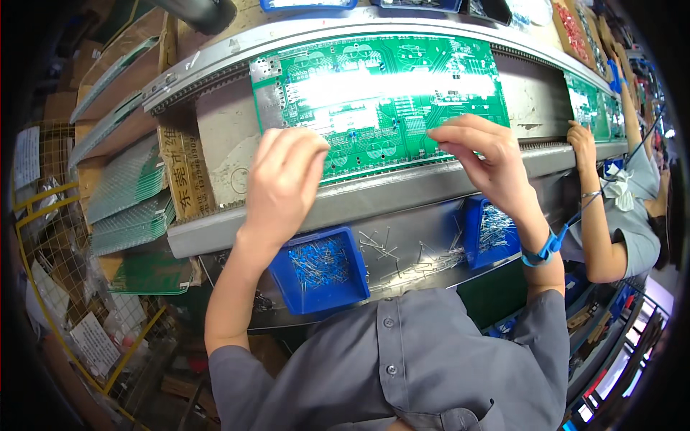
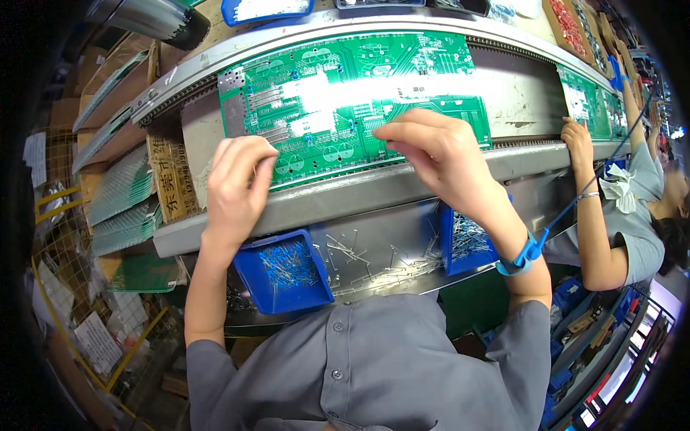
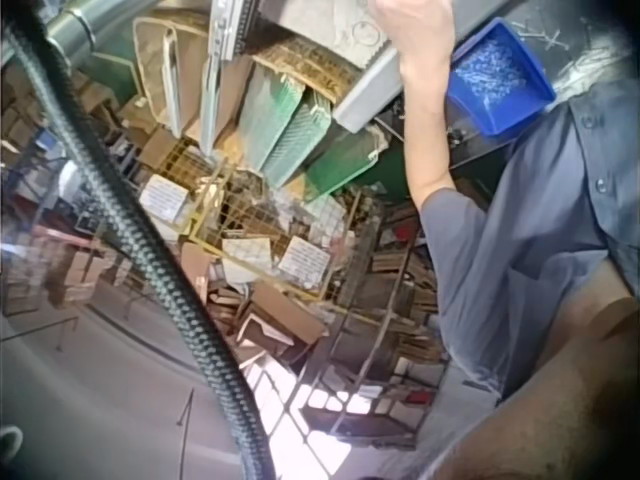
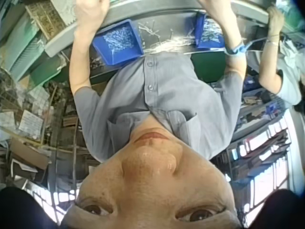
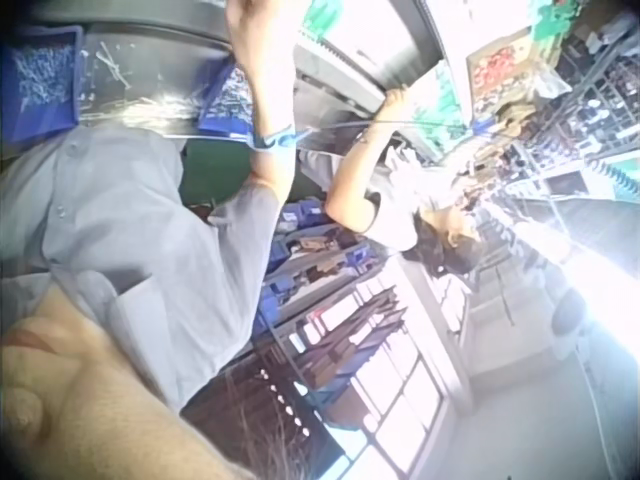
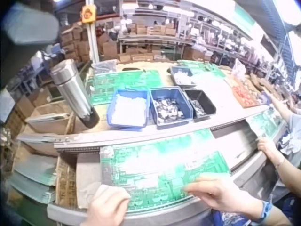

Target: The person takes electronic components from bins and inserts them into circuit boards along a conveyor assembly line.

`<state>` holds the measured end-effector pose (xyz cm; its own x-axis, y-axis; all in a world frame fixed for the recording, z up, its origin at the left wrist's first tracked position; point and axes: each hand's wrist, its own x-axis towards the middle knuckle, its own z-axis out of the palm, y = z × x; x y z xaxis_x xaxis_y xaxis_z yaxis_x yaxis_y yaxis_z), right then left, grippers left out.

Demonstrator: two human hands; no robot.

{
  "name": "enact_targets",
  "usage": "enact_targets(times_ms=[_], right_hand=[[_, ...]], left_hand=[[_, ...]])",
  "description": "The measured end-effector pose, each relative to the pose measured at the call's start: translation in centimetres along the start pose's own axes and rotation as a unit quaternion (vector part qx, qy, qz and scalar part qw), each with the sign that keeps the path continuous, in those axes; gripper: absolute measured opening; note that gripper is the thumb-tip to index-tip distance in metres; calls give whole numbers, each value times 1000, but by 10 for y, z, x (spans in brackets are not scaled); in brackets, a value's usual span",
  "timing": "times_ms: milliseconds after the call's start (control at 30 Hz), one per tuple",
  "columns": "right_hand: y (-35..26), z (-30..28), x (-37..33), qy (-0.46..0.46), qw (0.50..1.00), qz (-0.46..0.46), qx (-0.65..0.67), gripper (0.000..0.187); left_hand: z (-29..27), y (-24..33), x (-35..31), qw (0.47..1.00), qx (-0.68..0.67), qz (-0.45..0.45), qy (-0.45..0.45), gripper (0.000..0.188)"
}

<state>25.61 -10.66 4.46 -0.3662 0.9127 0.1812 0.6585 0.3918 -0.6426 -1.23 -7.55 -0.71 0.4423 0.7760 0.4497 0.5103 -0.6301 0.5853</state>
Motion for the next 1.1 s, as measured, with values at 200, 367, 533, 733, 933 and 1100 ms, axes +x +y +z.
enact_targets(times_ms=[200, 367, 533, 733, 933, 1100], right_hand=[[10, 24, 22, 5, 999, -29, 26, 16], [7, 48, 33, 51, 996, -20, 64, 13], [5, 59, 39, 26, 996, 12, 82, 11], [6, 66, 39, 12, 996, -5, 90, 10], [7, 72, 40, 23, 997, -35, 72, 10], [9, 74, 41, 24, 997, -45, 60, 11]], left_hand=[[-18, -8, 3, 991, -56, -115, 44, 12], [-21, -13, 4, 982, -100, -147, 55, 8], [-19, -14, 2, 973, -119, -184, 77, 8], [-22, -17, 1, 972, -140, -170, 86, 10], [-23, -14, 1, 966, -161, -187, 76, 14], [-27, -13, 2, 966, -154, -204, 44, 13]])
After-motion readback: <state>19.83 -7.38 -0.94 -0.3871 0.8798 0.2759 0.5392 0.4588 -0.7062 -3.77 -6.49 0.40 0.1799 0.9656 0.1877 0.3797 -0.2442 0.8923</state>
